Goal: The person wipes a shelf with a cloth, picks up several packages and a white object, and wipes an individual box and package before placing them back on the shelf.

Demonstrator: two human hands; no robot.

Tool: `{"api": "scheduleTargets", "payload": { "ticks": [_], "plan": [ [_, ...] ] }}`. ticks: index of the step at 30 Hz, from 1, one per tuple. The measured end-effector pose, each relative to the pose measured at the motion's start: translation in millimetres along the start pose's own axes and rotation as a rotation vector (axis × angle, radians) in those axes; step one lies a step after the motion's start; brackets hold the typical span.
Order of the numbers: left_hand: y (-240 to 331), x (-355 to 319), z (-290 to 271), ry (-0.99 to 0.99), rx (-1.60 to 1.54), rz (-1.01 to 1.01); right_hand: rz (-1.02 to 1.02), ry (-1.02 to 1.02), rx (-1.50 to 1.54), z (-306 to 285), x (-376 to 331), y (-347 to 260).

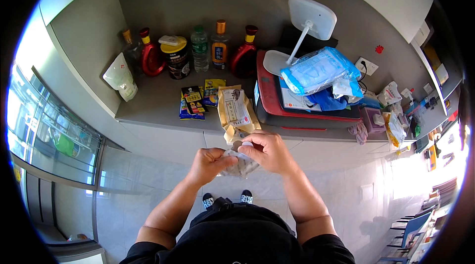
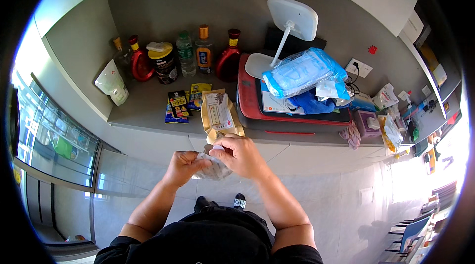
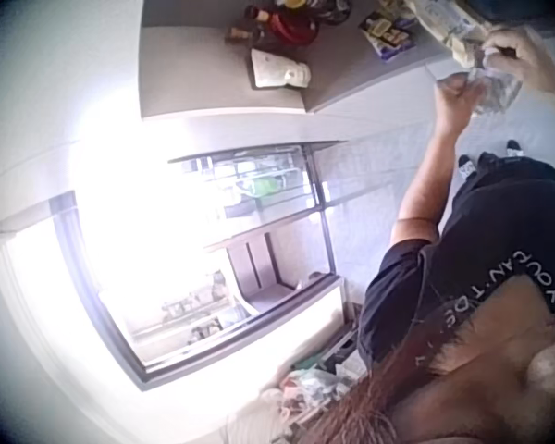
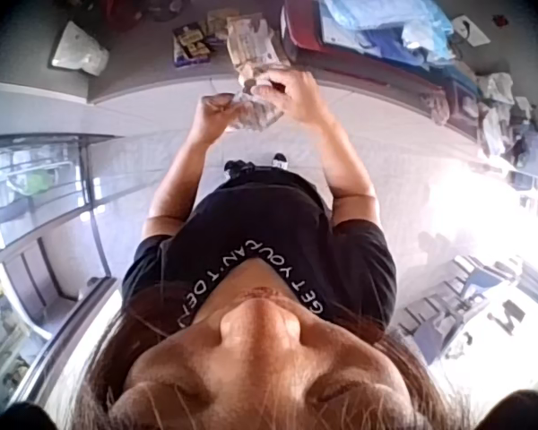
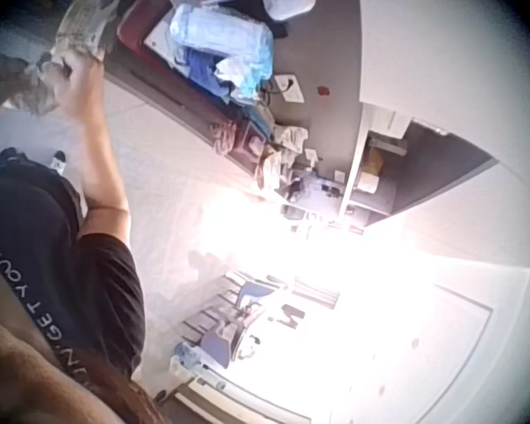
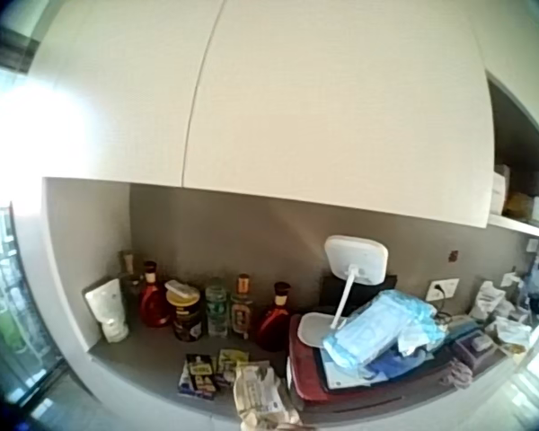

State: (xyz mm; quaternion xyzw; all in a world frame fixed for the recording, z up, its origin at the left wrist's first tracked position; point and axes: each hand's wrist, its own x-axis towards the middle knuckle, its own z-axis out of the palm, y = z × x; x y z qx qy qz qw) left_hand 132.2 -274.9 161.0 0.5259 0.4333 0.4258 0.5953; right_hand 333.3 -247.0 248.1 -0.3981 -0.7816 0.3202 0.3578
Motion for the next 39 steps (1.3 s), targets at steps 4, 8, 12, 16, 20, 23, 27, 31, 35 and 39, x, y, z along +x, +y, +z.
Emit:
{"api": "scheduleTargets", "payload": {
  "ticks": [4,8,12,16,20,23,27,31,35,39],
  "plan": [
    [18.7,-3.7,9.1,0.117,-0.192,-0.013,0.228,-0.092,0.053,-1.8,-1.2,-8.1],
    [11.9,-4.0,2.4,0.103,-0.164,-0.011,0.104,0.013,0.051,3.7,-4.7,1.9],
    [13.0,-4.6,3.1,0.091,-0.24,0.02,-0.01,-0.012,-0.03,2.7,-3.2,2.8],
    [18.2,-5.2,2.9,0.086,-0.246,-0.033,-0.101,-0.036,-0.056,8.8,-3.1,14.5],
    [13.4,-4.6,1.5,0.125,-0.317,0.035,0.024,-0.173,0.049,4.9,-4.1,6.7],
    [-0.2,-1.9,-5.2,0.13,-0.316,0.019,-0.02,-0.009,-0.053,9.9,-7.9,12.2],
    [-6.5,-0.7,-4.4,0.166,-0.337,0.016,-0.066,0.079,-0.088,20.1,-17.1,20.5],
    [-20.1,2.2,-8.5,0.104,-0.339,-0.05,0.066,0.08,-0.006,23.1,-19.9,21.1],
    [-19.2,13.2,-2.3,0.012,-0.328,-0.038,0.324,0.073,0.178,27.6,-24.8,30.0],
    [-4.5,68.9,-17.2,0.198,-0.081,0.107,0.244,0.071,0.05,24.3,-36.9,50.9]
  ]
}}
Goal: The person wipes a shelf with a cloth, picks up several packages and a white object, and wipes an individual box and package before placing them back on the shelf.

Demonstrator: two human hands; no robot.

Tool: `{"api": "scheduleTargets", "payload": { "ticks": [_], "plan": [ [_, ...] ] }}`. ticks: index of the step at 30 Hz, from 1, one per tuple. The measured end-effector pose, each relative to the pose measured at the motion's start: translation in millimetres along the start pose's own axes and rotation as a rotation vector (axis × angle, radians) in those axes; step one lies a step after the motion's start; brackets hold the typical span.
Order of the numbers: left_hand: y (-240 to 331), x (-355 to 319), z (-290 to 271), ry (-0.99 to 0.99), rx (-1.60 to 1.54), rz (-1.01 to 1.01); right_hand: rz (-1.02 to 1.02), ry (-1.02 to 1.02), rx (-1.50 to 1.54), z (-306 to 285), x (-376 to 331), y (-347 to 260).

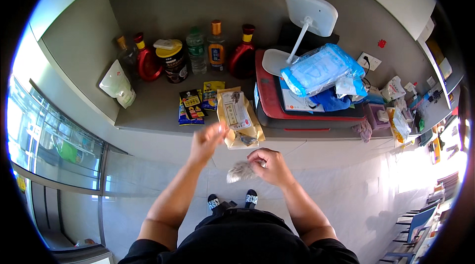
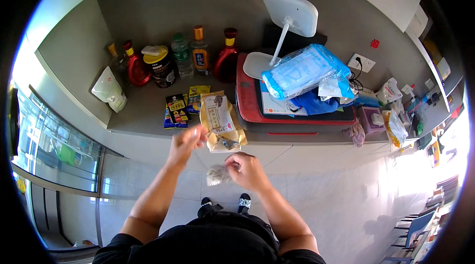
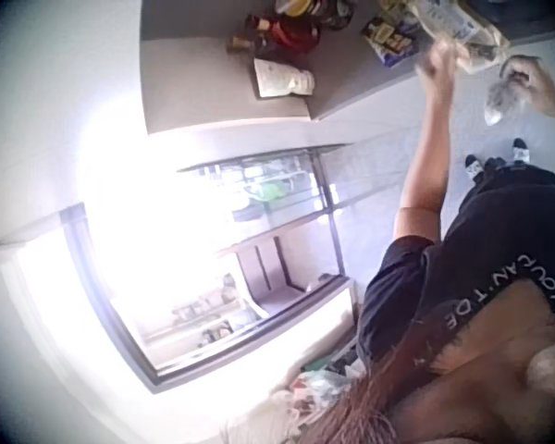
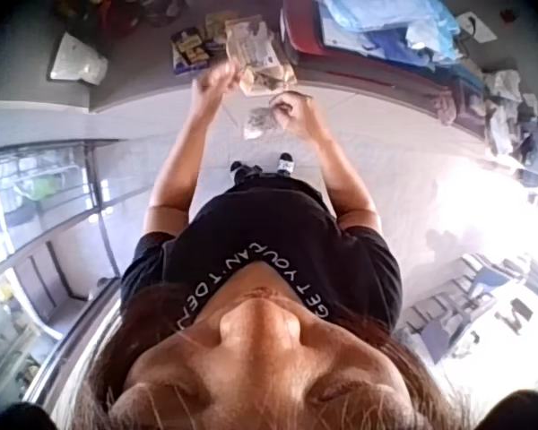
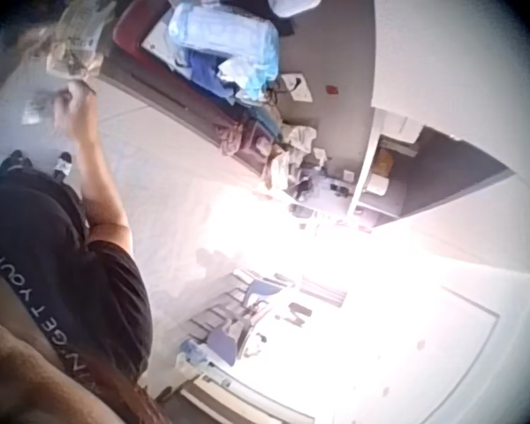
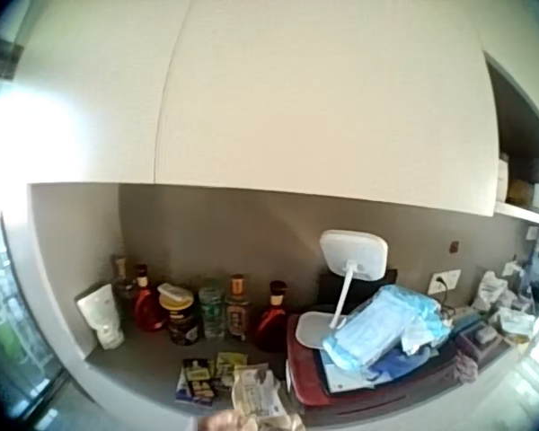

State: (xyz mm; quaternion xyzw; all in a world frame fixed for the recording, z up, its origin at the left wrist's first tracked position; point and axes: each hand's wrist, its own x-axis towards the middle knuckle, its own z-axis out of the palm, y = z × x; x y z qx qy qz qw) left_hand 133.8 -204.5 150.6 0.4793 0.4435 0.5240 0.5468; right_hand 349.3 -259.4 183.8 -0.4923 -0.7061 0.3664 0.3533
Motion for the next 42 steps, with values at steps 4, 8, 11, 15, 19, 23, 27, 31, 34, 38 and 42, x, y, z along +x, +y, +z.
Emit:
{"api": "scheduleTargets", "payload": {
  "ticks": [4,8,11,15,19,23,27,31,34,38,42],
  "plan": [
    [-3.1,63.8,1.9,0.183,0.852,-0.089,-0.083,0.104,-0.085,5.5,-1.7,25.9],
    [-32.7,72.0,5.1,0.155,0.701,-0.277,-0.231,0.263,-0.147,7.0,3.2,43.0],
    [-47.7,46.1,10.9,0.259,0.039,-0.399,0.004,0.33,-0.079,6.5,1.9,42.4],
    [-44.9,-19.7,30.1,0.308,-0.52,-0.393,0.155,0.346,-0.015,7.6,-5.3,56.7],
    [-38.4,-59.1,40.5,0.332,-0.849,-0.452,0.182,0.308,0.093,18.3,3.6,26.2],
    [-21.4,-67.0,40.9,0.258,-0.931,-0.504,0.192,0.132,0.379,32.9,13.6,14.2],
    [-0.5,-77.4,38.1,0.146,-0.897,-0.621,-0.036,0.141,0.209,28.1,31.3,-1.6],
    [-14.3,-89.3,19.1,0.038,-0.901,-0.79,0.119,-0.173,0.008,6.6,39.0,-12.8],
    [-19.3,-95.5,17.1,0.052,-0.851,-0.718,0.206,-0.163,0.065,5.9,33.4,-18.3],
    [4.8,-104.8,19.0,-0.128,-0.64,-0.715,0.343,-0.094,0.215,2.8,31.4,4.3],
    [66.1,-103.4,-21.6,-0.422,-0.328,-0.259,0.311,-0.191,0.213,-31.9,34.4,-6.3]
  ]
}}
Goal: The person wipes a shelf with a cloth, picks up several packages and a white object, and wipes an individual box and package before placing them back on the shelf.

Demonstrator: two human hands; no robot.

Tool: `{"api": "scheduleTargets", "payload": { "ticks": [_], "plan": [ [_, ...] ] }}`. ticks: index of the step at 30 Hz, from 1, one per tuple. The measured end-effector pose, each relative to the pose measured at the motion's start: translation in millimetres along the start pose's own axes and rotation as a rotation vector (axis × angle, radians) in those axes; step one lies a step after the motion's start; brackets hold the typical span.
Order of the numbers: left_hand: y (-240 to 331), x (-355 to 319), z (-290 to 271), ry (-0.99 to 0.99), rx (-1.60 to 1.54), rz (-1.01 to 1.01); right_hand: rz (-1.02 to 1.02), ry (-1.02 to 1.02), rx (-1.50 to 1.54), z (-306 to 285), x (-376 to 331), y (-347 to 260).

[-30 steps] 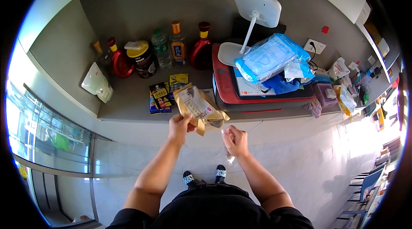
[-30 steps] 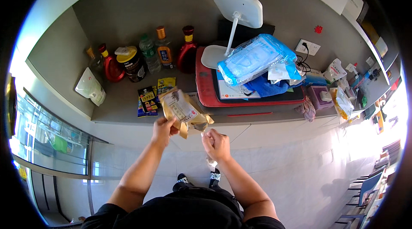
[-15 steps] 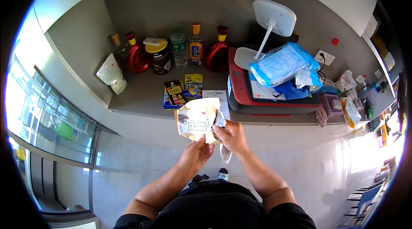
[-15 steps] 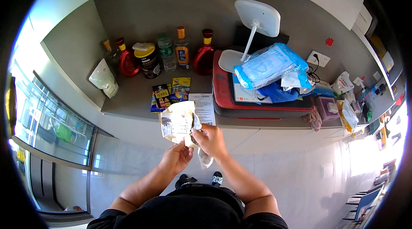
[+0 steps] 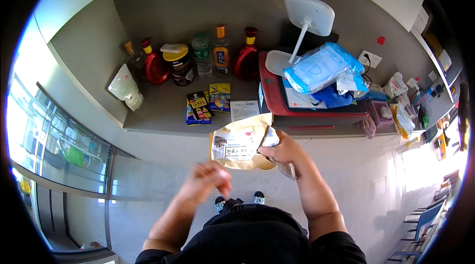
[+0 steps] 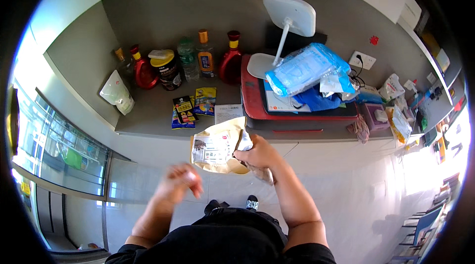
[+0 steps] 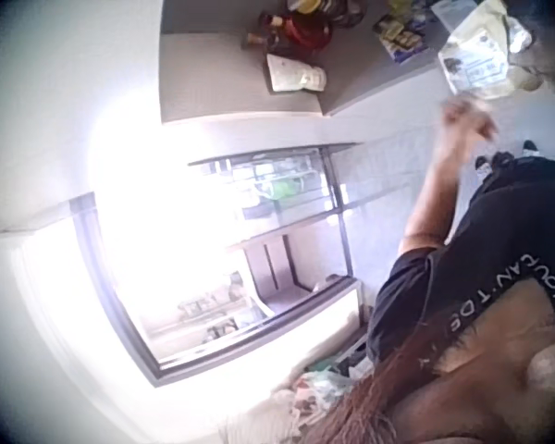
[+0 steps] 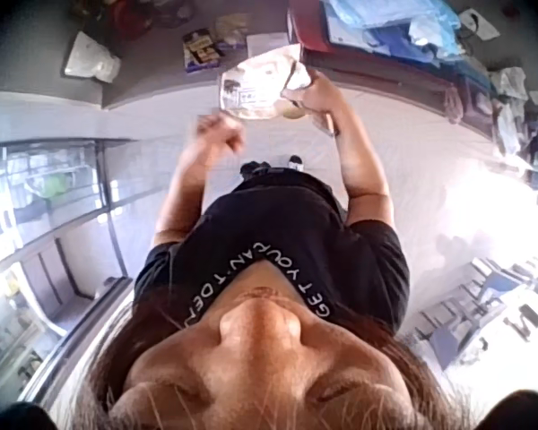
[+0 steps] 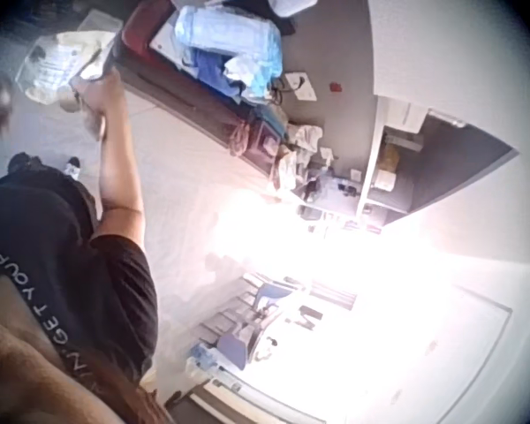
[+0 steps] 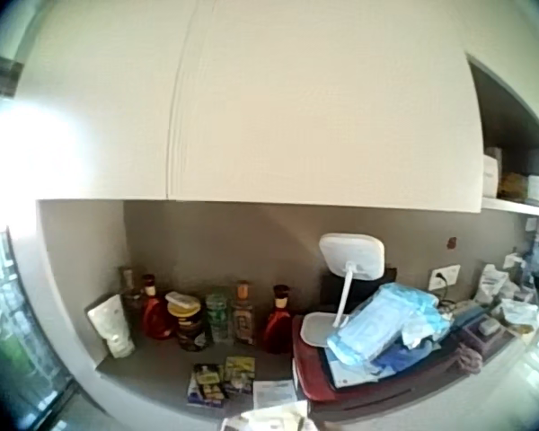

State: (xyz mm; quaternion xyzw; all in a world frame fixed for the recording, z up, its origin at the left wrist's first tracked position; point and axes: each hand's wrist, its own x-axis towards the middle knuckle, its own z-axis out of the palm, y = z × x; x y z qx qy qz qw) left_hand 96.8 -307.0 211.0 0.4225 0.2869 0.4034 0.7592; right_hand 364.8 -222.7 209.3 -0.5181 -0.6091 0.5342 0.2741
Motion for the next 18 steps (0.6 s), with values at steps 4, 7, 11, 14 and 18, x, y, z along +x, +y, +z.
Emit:
{"api": "scheduleTargets", "payload": {
  "ticks": [4,7,11,14,18],
  "plan": [
    [29.4,42.6,-16.3,0.361,0.968,0.664,0.084,-0.075,-0.007,-11.3,-11.4,-32.6],
    [21.2,61.4,-32.7,0.245,0.843,0.204,-0.066,-0.201,-0.016,-31.2,4.6,-25.7],
    [-5.1,64.2,-33.6,0.445,0.556,-0.039,-0.182,0.208,-0.237,-48.9,-2.1,-50.4],
    [-20.6,69.4,-27.9,0.549,0.486,0.076,-0.38,0.327,-0.171,-49.8,-17.3,-52.3],
    [-33.7,77.6,-13.2,0.565,0.363,0.152,-0.454,0.319,-0.298,-10.6,-13.6,-49.6]
  ]
}}
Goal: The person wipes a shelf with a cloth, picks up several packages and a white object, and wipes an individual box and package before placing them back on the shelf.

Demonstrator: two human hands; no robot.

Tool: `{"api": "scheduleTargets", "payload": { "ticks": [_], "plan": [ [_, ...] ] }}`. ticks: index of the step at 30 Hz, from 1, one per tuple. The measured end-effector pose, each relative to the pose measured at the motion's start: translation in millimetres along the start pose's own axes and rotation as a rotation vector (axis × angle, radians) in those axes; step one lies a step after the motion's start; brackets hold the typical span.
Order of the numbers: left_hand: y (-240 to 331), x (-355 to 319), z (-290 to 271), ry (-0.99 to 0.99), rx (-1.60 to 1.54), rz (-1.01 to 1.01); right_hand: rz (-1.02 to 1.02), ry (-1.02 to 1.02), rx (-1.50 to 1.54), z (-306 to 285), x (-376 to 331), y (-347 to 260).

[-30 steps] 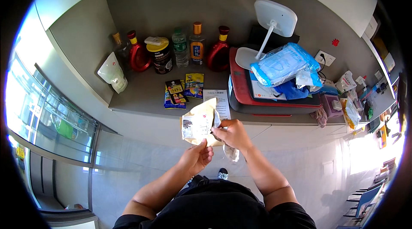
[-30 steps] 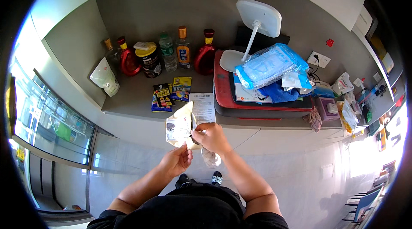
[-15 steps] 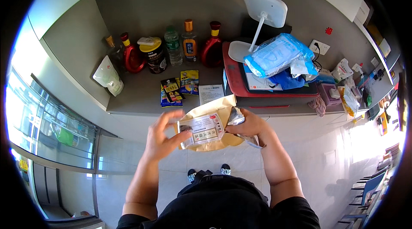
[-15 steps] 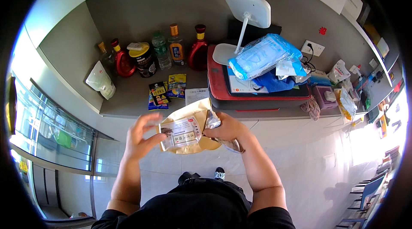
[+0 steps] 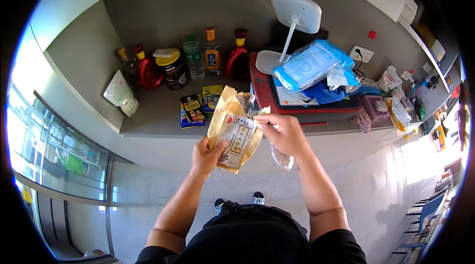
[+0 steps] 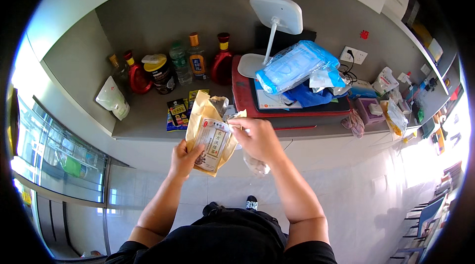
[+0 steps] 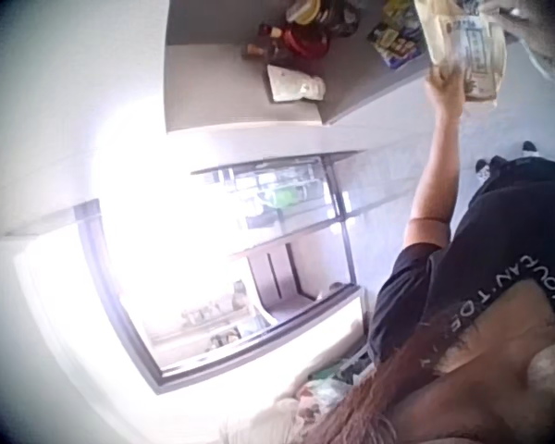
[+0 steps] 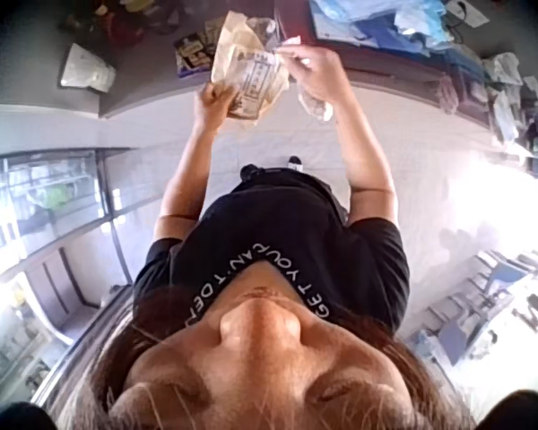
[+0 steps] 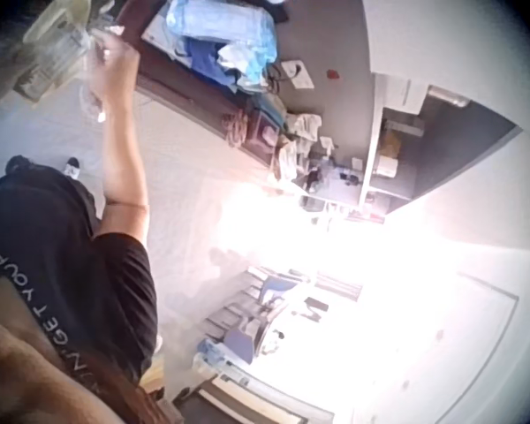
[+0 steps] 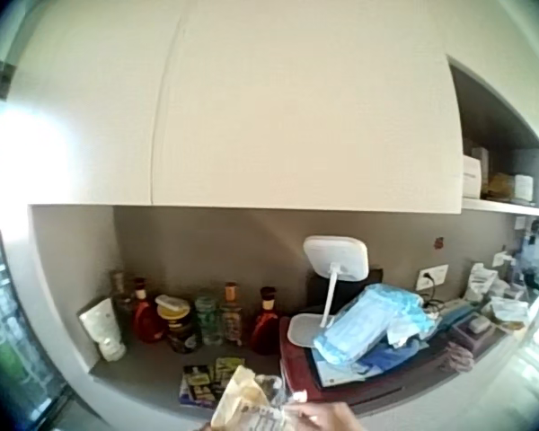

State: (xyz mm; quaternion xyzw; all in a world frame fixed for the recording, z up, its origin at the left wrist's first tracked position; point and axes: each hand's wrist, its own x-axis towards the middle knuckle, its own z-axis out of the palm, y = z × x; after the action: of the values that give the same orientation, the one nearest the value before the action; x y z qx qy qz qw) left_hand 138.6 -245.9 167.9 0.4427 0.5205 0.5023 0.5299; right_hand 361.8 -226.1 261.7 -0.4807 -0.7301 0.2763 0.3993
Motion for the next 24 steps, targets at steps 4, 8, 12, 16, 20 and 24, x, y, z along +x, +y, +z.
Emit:
{"api": "scheduleTargets", "payload": {
  "ticks": [4,8,12,16,20,24],
  "plan": [
    [-1.4,-2.0,13.8,-0.018,-0.076,0.014,0.036,0.012,-0.129,14.9,3.6,10.1],
    [-10.1,-2.2,14.6,-0.015,-0.02,0.07,0.101,-0.045,-0.142,15.3,8.5,11.4],
    [-31.3,1.8,11.2,0.083,0.217,0.252,0.197,-0.157,-0.091,9.0,18.2,17.6],
    [-28.1,-3.6,13.5,0.183,0.26,0.351,0.146,-0.12,-0.071,15.4,16.7,19.6],
    [-27.8,-0.8,12.3,0.209,0.211,0.34,0.218,-0.112,0.033,20.9,21.1,14.7],
    [-22.4,-3.1,11.1,0.25,0.18,0.318,0.259,-0.181,-0.006,20.3,23.5,4.1]
  ]
}}
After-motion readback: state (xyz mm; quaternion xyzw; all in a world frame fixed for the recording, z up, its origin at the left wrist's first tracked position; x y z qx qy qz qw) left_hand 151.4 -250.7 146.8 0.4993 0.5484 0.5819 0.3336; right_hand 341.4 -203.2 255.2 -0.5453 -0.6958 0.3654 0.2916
